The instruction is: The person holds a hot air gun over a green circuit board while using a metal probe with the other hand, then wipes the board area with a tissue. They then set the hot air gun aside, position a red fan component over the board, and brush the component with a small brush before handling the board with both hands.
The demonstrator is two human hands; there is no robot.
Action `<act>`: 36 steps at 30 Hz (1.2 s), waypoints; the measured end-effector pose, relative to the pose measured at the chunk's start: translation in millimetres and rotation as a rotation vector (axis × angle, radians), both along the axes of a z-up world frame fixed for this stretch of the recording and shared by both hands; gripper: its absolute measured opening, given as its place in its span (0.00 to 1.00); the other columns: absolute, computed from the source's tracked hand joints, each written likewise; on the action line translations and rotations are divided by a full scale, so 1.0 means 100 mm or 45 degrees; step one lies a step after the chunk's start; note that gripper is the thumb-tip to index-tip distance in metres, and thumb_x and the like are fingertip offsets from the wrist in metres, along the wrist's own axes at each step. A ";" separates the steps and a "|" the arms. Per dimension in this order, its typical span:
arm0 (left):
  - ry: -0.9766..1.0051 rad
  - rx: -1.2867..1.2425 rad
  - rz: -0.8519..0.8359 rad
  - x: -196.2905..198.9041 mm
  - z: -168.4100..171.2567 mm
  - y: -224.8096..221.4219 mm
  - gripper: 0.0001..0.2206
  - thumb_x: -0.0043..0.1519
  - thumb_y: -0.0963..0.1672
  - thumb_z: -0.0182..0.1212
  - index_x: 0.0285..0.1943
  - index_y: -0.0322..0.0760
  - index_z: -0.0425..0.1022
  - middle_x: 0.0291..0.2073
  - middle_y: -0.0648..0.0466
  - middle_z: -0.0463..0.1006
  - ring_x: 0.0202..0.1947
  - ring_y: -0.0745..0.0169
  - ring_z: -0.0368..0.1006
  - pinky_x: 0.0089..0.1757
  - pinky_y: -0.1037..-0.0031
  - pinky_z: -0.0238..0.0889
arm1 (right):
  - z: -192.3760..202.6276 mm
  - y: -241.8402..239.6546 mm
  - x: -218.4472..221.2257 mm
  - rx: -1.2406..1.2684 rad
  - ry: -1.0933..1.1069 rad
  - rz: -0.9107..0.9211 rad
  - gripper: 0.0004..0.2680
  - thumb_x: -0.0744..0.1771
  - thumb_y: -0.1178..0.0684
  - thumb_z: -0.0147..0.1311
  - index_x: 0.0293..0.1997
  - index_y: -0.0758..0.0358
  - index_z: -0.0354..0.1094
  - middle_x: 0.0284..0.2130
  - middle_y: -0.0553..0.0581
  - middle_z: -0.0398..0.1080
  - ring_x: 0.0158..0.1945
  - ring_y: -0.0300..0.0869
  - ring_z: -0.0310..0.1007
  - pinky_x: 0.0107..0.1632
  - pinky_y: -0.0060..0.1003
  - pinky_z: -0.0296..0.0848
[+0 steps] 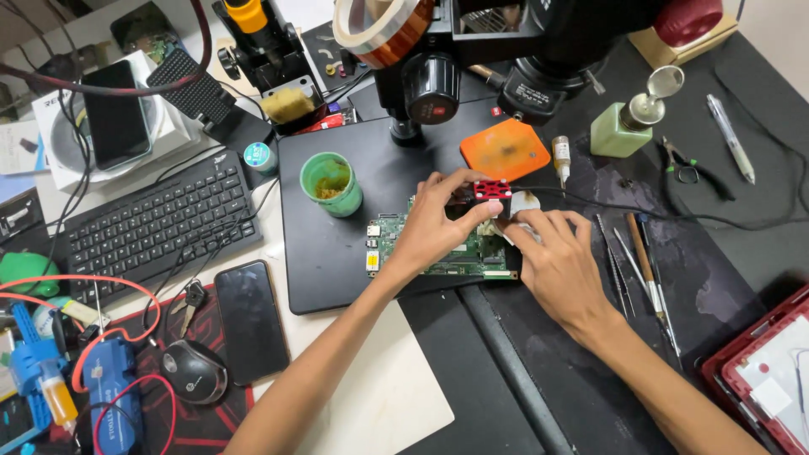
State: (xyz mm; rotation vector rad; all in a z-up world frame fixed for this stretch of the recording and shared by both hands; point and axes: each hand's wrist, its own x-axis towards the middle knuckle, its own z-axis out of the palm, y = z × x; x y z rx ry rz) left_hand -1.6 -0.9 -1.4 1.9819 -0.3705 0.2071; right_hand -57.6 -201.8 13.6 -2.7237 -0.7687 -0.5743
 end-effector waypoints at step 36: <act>0.032 0.051 0.015 -0.02 -0.03 0.01 0.21 0.56 0.54 0.70 0.54 0.43 0.79 0.39 0.50 0.76 0.45 0.53 0.68 0.51 0.65 0.61 | -0.02 0.09 -0.08 -0.006 -0.003 0.080 0.15 0.61 0.64 0.56 0.52 0.58 0.72 0.46 0.51 0.70 0.52 0.47 0.69 0.58 0.51 0.59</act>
